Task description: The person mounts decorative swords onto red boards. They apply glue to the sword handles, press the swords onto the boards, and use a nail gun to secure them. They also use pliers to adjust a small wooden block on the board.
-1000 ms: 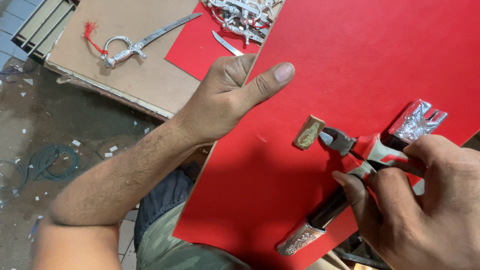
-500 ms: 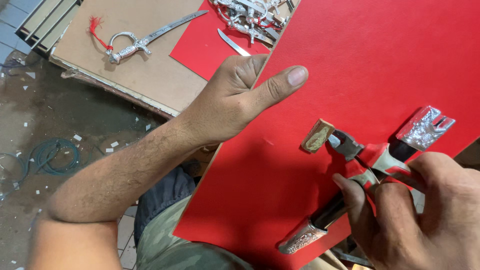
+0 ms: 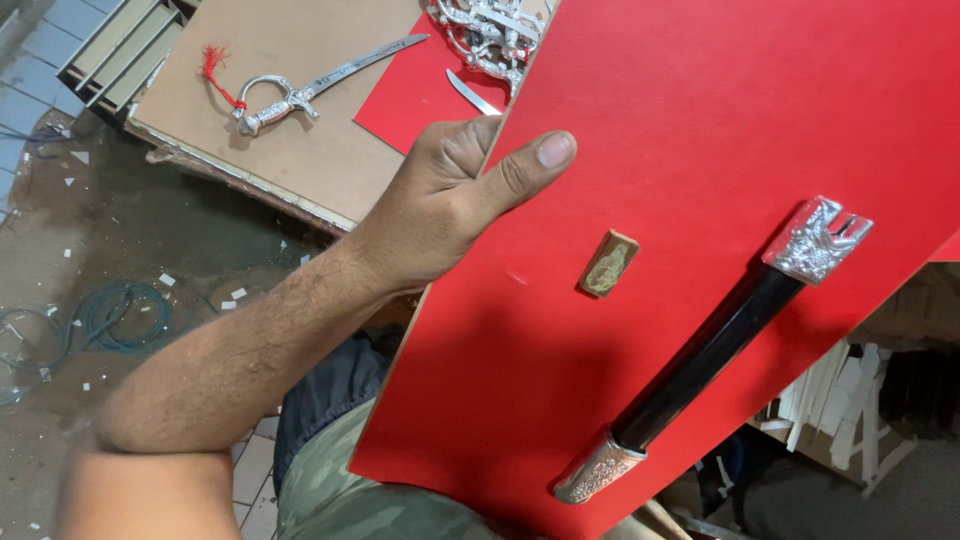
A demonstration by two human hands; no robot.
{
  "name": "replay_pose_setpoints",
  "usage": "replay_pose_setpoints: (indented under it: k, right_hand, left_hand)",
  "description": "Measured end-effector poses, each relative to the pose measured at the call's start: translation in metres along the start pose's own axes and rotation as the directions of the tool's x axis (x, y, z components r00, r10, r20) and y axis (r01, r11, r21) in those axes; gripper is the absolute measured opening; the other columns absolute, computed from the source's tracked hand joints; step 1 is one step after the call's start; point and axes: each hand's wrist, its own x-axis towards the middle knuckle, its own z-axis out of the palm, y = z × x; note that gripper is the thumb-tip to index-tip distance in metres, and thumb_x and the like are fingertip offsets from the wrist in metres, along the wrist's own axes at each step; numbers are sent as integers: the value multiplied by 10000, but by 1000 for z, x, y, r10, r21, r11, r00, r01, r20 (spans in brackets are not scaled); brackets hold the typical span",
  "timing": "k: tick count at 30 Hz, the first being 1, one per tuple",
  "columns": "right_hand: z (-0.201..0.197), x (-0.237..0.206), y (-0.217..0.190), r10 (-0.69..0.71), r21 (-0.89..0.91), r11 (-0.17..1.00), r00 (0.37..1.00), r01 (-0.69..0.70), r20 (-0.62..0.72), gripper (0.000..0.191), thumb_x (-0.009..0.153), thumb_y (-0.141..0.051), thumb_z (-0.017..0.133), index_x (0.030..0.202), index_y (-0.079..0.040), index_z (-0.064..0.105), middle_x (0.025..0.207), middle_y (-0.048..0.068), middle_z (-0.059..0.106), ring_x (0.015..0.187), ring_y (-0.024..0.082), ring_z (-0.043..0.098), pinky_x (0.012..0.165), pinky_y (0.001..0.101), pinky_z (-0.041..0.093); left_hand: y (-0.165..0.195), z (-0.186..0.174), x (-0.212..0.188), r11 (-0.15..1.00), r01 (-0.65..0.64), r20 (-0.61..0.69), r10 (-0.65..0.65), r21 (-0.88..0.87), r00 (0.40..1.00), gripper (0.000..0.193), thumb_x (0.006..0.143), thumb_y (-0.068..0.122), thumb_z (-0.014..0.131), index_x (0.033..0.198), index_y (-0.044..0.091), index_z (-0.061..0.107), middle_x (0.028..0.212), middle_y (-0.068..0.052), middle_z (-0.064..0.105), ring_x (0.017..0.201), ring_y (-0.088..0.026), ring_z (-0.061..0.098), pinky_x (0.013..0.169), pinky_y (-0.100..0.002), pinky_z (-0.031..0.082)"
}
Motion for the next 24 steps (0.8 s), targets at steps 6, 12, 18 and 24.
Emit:
replay_pose_setpoints:
  k: [6, 12, 18, 24]
  right_hand:
    - [20, -9, 0, 144, 139, 982, 985, -130, -96, 103, 842, 27, 737, 842, 11, 636, 811, 94, 607, 735, 169, 644, 710, 298, 524]
    - [9, -12, -15, 161, 85, 985, 972, -149, -168, 125, 815, 47, 734, 858, 3, 626, 861, 91, 628, 784, 157, 664, 742, 291, 531]
    - [1, 4, -39, 104, -57, 992, 986, -112, -130, 161, 788, 67, 731, 874, -5, 616, 910, 88, 649, 832, 145, 684, 775, 285, 537]
    - [4, 13, -53, 79, -126, 988, 993, -89, -87, 204, 762, 87, 728, 890, -13, 606, 960, 85, 670, 881, 133, 704, 808, 278, 544]
  left_hand:
    - [4, 8, 5, 980, -93, 54, 104, -176, 993, 334, 1159, 293, 549, 1341, 44, 677, 1114, -63, 765, 1026, -100, 721, 913, -303, 633]
    - [34, 19, 7, 976, -39, 49, 50, -213, 998, 306, 1154, 257, 549, 1364, 68, 665, 1075, -72, 765, 960, -101, 727, 846, -303, 639]
    - [34, 15, 4, 982, -101, 79, 115, -157, 990, 264, 1196, 242, 536, 1383, 87, 641, 1071, -69, 765, 983, -77, 732, 893, -284, 652]
    - [31, 8, -2, 991, -84, 77, 92, -101, 993, 307, 1178, 262, 533, 1421, 111, 645, 1014, -47, 764, 941, -61, 717, 900, -286, 645]
